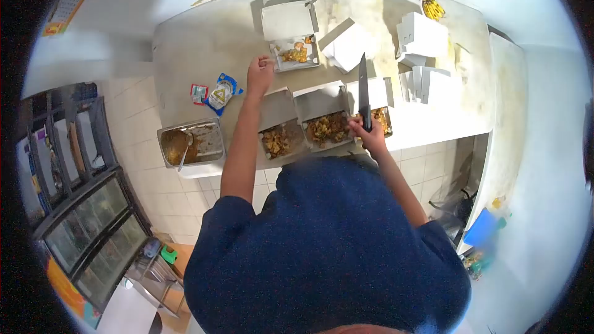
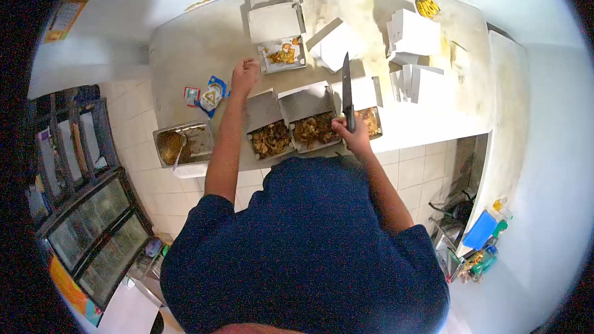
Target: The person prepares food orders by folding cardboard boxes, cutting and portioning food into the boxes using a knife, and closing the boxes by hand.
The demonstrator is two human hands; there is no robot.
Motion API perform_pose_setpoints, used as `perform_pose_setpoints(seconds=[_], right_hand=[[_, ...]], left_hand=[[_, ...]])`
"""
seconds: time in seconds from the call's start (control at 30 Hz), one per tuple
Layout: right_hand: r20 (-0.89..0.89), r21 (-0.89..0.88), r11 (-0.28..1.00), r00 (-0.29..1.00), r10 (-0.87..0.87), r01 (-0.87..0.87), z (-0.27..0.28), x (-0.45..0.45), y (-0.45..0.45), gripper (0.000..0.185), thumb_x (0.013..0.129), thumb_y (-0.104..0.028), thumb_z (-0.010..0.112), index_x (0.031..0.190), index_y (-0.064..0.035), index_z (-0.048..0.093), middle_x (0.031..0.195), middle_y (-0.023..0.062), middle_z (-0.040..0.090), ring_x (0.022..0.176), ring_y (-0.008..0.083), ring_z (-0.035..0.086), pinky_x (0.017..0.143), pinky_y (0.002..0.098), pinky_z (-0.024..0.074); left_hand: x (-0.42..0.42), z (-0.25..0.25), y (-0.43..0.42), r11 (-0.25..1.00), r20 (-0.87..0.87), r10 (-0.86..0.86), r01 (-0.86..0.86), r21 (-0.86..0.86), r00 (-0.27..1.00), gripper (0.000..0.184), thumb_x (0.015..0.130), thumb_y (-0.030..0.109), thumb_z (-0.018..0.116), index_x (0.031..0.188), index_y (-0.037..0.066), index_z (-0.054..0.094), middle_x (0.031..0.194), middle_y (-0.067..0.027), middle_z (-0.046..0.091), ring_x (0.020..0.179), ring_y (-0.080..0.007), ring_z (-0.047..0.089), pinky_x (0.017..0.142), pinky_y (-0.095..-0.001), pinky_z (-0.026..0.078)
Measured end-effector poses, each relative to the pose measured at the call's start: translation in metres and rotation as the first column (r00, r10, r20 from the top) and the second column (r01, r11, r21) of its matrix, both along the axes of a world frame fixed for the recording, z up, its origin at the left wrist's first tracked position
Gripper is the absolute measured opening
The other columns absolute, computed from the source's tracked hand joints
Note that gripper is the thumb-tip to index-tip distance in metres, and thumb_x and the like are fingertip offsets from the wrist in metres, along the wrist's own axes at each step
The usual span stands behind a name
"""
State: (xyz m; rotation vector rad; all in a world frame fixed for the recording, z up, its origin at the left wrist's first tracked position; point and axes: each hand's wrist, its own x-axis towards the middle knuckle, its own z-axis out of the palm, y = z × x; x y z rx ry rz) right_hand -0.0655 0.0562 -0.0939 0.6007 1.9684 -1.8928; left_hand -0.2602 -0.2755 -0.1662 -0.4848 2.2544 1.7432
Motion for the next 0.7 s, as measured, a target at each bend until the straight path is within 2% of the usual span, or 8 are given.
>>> perform_pose_setpoints(seconds=[0.17, 0.27, 0.37, 0.4, 0.47, 0.57, 0.63, 0.7], right_hand=[[0.039, -0.051, 0.997, 0.997, -0.062, 0.064, 0.012, -0.001, 0.001, 0.026, 0.091, -0.013, 0.073, 0.086, -0.0068, 0.048, 0.104, 0.0117, 0.07, 0.084, 0.0126, 0.064, 0.073, 0.0283, 0.0534], [0.003, -0.034, 0.997, 0.998, -0.063, 0.063, 0.003, -0.008, 0.004, 0.024, 0.091, -0.01, 0.072, 0.086, -0.0061, 0.048, 0.102, 0.0113, 0.069, 0.084, 0.0126, 0.064, 0.073, 0.0278, 0.0532], [0.024, -0.059, 0.995, 0.997, -0.079, 0.08, -0.004, -0.013, 0.003, 0.024, 0.091, -0.01, 0.071, 0.086, -0.0059, 0.048, 0.102, 0.011, 0.069, 0.085, 0.0133, 0.065, 0.073, 0.0281, 0.0533], [0.02, 0.094, 0.996, 1.0, 0.001, -0.003, -0.002, -0.018, 0.002, 0.026, 0.091, -0.011, 0.072, 0.085, -0.0054, 0.047, 0.101, 0.0108, 0.069, 0.084, 0.0132, 0.064, 0.072, 0.0285, 0.0532], [-0.009, 0.048, 0.999, 1.0, -0.022, 0.022, 0.002, -0.024, -0.004, 0.024, 0.09, -0.016, 0.073, 0.085, -0.0032, 0.053, 0.095, 0.0088, 0.069, 0.08, 0.0111, 0.063, 0.069, 0.0282, 0.0518], [0.007, 0.15, 0.985, 0.996, 0.083, -0.083, 0.003, -0.033, -0.003, 0.026, 0.09, -0.021, 0.073, 0.084, -0.0035, 0.056, 0.09, 0.0063, 0.069, 0.074, 0.0089, 0.06, 0.065, 0.0273, 0.0495], [0.023, 0.21, 0.969, 0.991, 0.132, -0.134, 0.012, -0.034, 0.0, 0.027, 0.09, -0.024, 0.074, 0.085, -0.0038, 0.057, 0.087, 0.0049, 0.069, 0.071, 0.0084, 0.058, 0.064, 0.0271, 0.0482], [-0.009, 0.252, 0.958, 0.99, 0.143, -0.136, 0.013, -0.035, 0.0, 0.028, 0.09, -0.026, 0.074, 0.085, -0.0041, 0.058, 0.084, 0.0034, 0.068, 0.068, 0.0081, 0.056, 0.062, 0.0269, 0.047]], left_hand=[[-0.053, -0.02, 0.007, 0.992, 0.296, -0.006, 0.042, -0.117, 0.955, 0.059, 0.083, 0.032, 0.074, 0.127, -0.001, 0.052, 0.109, -0.0168, 0.066, 0.091, -0.0223, 0.066, 0.077, -0.034, 0.052], [-0.064, -0.055, 0.002, 0.913, 0.057, -0.155, 0.166, -0.373, 0.986, 0.062, 0.08, 0.024, 0.074, 0.132, 0.0, 0.05, 0.116, -0.0218, 0.065, 0.095, -0.0286, 0.067, 0.082, -0.0373, 0.052], [-0.062, -0.069, -0.002, 0.83, -0.034, -0.246, 0.192, -0.523, 0.969, 0.061, 0.078, 0.014, 0.068, 0.134, 0.003, 0.049, 0.119, -0.0249, 0.063, 0.098, -0.0321, 0.067, 0.086, -0.0382, 0.052], [-0.06, -0.077, -0.006, 0.843, -0.052, -0.272, 0.212, -0.494, 0.961, 0.061, 0.077, 0.012, 0.066, 0.135, 0.004, 0.049, 0.117, -0.024, 0.064, 0.097, -0.0316, 0.067, 0.084, -0.0382, 0.052], [-0.068, -0.091, -0.018, 0.867, -0.104, -0.319, 0.246, -0.433, 0.942, 0.061, 0.075, 0.007, 0.062, 0.135, 0.006, 0.05, 0.115, -0.0222, 0.065, 0.094, -0.0307, 0.067, 0.081, -0.038, 0.054], [-0.067, -0.039, -0.03, 0.998, 0.368, -0.038, 0.051, -0.028, 0.929, 0.063, 0.074, 0.005, 0.062, 0.135, 0.008, 0.051, 0.109, -0.0167, 0.065, 0.091, -0.0279, 0.065, 0.074, -0.0383, 0.055], [-0.063, -0.047, -0.057, 0.995, 0.292, -0.078, 0.09, -0.03, 0.953, 0.069, 0.073, 0.003, 0.063, 0.14, 0.009, 0.048, 0.105, -0.013, 0.063, 0.088, -0.0254, 0.063, 0.068, -0.0382, 0.055], [-0.052, -0.023, -0.076, 1.0, 0.263, -0.004, 0.007, -0.009, 0.965, 0.072, 0.075, 0.002, 0.064, 0.144, 0.011, 0.044, 0.109, -0.0136, 0.061, 0.088, -0.0246, 0.063, 0.068, -0.0387, 0.055]])
